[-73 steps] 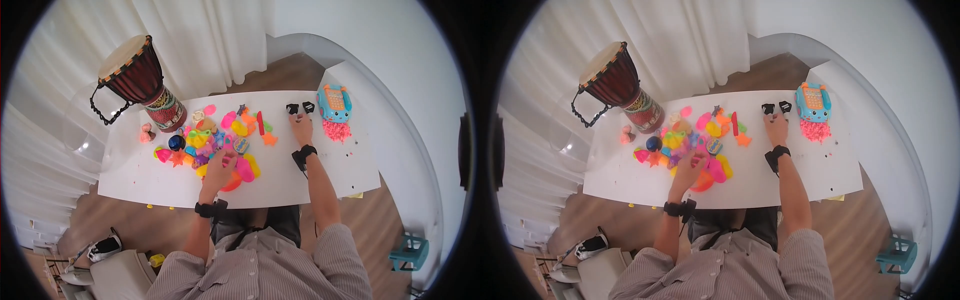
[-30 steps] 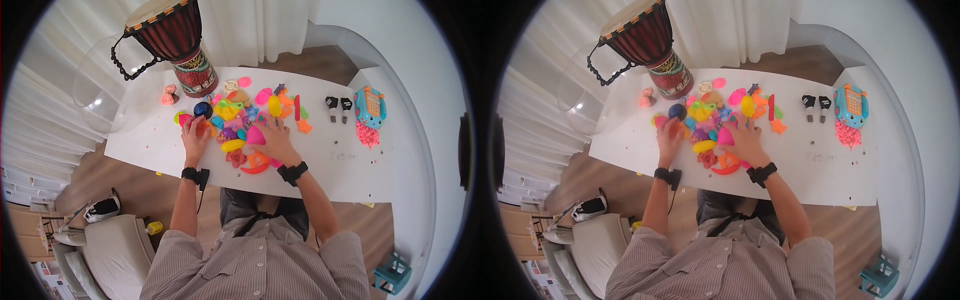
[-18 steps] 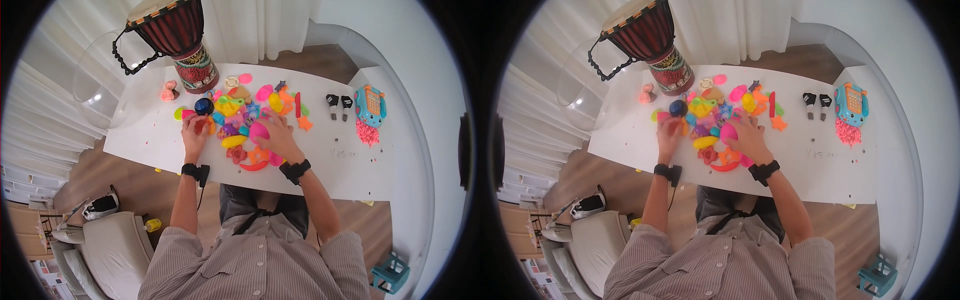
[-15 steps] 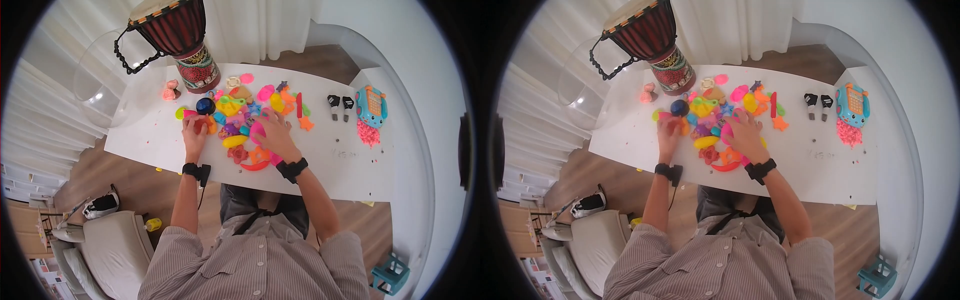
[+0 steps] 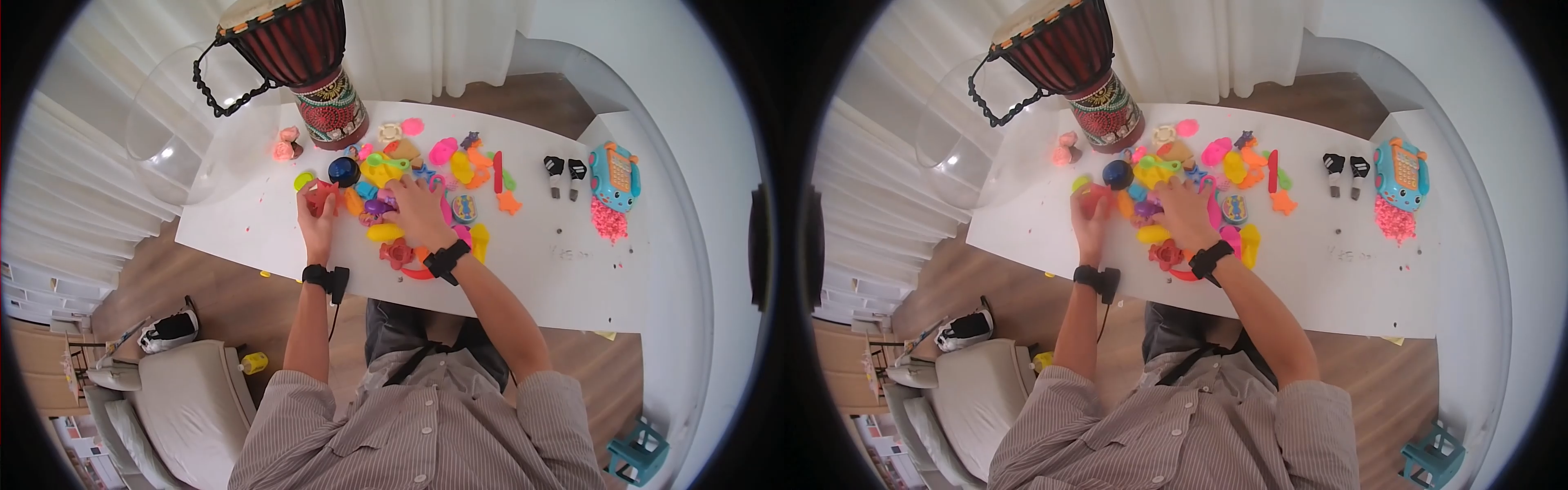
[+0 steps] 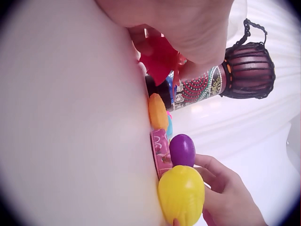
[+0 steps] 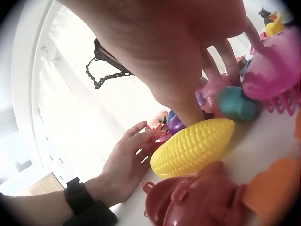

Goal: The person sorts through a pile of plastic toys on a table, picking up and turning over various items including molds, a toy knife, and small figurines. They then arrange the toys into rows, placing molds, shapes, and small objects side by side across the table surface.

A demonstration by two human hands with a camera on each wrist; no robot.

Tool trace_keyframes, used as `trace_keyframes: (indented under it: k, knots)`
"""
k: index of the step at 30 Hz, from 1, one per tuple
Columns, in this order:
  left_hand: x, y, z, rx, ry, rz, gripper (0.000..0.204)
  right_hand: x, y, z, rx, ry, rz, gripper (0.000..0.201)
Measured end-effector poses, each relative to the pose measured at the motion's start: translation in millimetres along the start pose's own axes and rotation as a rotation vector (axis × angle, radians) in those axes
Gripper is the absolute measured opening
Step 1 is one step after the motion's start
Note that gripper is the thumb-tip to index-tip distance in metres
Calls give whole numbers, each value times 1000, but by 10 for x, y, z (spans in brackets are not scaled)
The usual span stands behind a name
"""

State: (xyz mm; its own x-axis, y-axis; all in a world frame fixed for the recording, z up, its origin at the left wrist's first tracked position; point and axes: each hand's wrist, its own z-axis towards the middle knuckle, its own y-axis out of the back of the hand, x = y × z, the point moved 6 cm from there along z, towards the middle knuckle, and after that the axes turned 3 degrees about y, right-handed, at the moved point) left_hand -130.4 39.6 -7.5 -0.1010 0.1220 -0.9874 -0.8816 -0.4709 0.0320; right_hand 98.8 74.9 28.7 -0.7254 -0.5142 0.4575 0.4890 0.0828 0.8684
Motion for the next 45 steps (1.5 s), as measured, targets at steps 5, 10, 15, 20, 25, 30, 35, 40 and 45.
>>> trace_keyframes:
  k: [5, 10, 15, 20, 25, 30, 35, 40, 45]
  knots:
    - [-67, -2, -37, -20, 34, 19, 45, -74, 134, -58, 20, 17, 36, 49]
    - [-86, -15, -4, 11, -68, 62, 39, -218, 80, -73, -11, 108, 74, 46]
    - [-100, -52, -26, 38, 7, 66, 36, -181, 69, -79, -6, 167, 57, 38]
    - [-106, -51, -32, 3, 1, 37, 32, -179, 45, 1, -21, 96, 44, 32]
    - [-15, 21, 17, -26, -85, 95, 24, -202, -28, 31, -21, 111, 127, 32]
    - [69, 19, 19, 8, -31, 84, 17, -346, 121, 74, -69, 188, 278, 35]
    - [-3, 39, 1, 6, -9, 62, 19, -516, 235, 73, -150, 29, 132, 53]
    - [-98, 66, -23, -19, -42, -75, 22, -497, 7, 57, -54, 95, 88, 58]
    - [83, 188, 28, -99, 48, -180, 24, -468, -84, 90, -132, 140, 27, 51]
